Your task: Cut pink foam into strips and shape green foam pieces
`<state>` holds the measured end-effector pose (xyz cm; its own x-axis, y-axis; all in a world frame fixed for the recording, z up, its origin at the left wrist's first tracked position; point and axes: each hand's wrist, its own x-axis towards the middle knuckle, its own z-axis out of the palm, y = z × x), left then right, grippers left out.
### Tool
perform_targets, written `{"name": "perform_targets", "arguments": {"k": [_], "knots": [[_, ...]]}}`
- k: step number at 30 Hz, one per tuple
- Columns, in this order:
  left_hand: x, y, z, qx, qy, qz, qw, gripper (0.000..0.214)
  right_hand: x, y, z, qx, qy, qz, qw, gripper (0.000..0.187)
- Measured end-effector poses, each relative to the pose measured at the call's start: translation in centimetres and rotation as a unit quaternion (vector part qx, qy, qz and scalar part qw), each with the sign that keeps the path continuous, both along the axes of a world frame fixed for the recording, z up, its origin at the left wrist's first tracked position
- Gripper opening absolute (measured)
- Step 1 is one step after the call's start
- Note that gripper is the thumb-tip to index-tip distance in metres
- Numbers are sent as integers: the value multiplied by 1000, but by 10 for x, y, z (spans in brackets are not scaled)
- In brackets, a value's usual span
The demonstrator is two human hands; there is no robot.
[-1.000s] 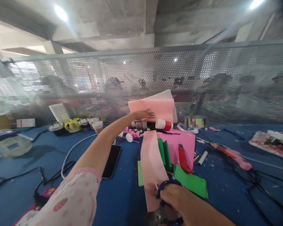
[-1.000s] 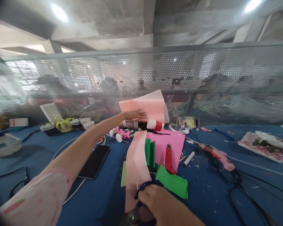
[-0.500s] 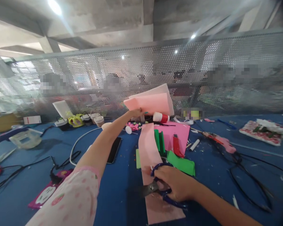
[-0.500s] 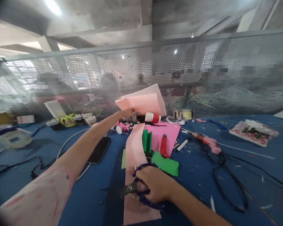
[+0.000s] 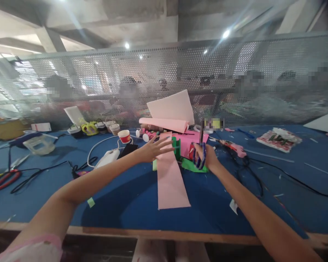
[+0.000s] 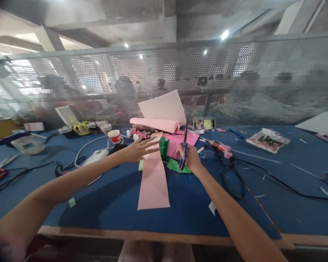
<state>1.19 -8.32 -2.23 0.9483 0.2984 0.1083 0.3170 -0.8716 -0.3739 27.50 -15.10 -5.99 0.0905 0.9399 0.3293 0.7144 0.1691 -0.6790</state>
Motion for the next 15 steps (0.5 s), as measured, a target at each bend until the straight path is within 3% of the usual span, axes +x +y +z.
{"name": "perform_targets", "arguments": {"k": [5,9,14,15], "knots": [[8,-18,-20,-59,9,-25,998,74,33,9,6,-45,-110,-163,980,41],[7,-22,-23,-143,-64,-2,988,60,38,6,1,-95,-166,-220,956,43],[-2,-32,-21,-263,-262,40,928,52,41,3,-8,-130,-202,-238,941,44],[-3,-32,-19,-281,-337,50,897,49,42,3,-9,-132,-208,-238,940,42]]}}
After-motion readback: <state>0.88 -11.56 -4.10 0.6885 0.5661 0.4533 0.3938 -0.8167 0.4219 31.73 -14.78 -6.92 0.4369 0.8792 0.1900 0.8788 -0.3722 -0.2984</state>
